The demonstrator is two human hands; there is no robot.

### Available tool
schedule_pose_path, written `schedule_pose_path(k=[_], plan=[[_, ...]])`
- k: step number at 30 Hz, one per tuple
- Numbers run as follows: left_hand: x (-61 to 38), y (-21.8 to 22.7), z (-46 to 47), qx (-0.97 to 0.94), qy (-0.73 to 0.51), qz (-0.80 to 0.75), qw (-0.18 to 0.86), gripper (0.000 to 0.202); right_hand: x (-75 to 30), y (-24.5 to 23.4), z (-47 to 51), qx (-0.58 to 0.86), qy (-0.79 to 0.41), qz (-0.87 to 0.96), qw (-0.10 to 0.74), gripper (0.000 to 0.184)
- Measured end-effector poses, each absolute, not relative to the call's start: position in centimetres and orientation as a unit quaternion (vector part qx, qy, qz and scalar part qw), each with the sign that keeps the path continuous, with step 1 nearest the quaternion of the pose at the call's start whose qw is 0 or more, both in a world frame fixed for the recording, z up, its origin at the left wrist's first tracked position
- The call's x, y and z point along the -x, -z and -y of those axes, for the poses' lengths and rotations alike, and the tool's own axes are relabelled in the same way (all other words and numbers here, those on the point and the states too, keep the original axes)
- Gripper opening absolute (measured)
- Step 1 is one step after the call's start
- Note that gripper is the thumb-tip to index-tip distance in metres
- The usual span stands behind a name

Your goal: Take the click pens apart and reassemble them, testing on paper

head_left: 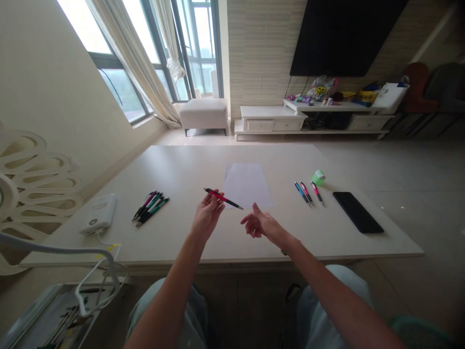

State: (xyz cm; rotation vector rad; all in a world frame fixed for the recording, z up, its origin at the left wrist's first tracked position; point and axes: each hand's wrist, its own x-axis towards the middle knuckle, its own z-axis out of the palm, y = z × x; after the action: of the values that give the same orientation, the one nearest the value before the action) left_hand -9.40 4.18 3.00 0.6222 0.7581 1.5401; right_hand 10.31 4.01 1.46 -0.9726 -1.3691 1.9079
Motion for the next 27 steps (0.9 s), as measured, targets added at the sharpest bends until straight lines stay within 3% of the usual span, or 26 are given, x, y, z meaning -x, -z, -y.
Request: schedule_pose_path(k=[7,15,19,27], plan=[[6.3,-2.6,-5.0,-0.309,-0.612,-0.345,0.641,0.023,-9.9,-2.1,-5.0,0.313,-0.801,0.328,0.391,0.038],[5.0,-2.4,-5.3,-0.336,-0.616,-0.309,0.642,0.023,-9.2,-1.7,-5.3,0.237,-0.903,0.154,0.324,0.032],[4.7,-2.5,-5.3,-0.345,-0.625,-0.299,0.633,0.022,-8.8,-2.3,-5.0,0.219,-0.890,0.169,0.362,0.029],[4.4,-3.0,-4.9,-0.290,-0.647,-0.317,0.630,0.020,-7.5,-2.7,-3.9,0.290,-0.740,0.353,0.493,0.037]])
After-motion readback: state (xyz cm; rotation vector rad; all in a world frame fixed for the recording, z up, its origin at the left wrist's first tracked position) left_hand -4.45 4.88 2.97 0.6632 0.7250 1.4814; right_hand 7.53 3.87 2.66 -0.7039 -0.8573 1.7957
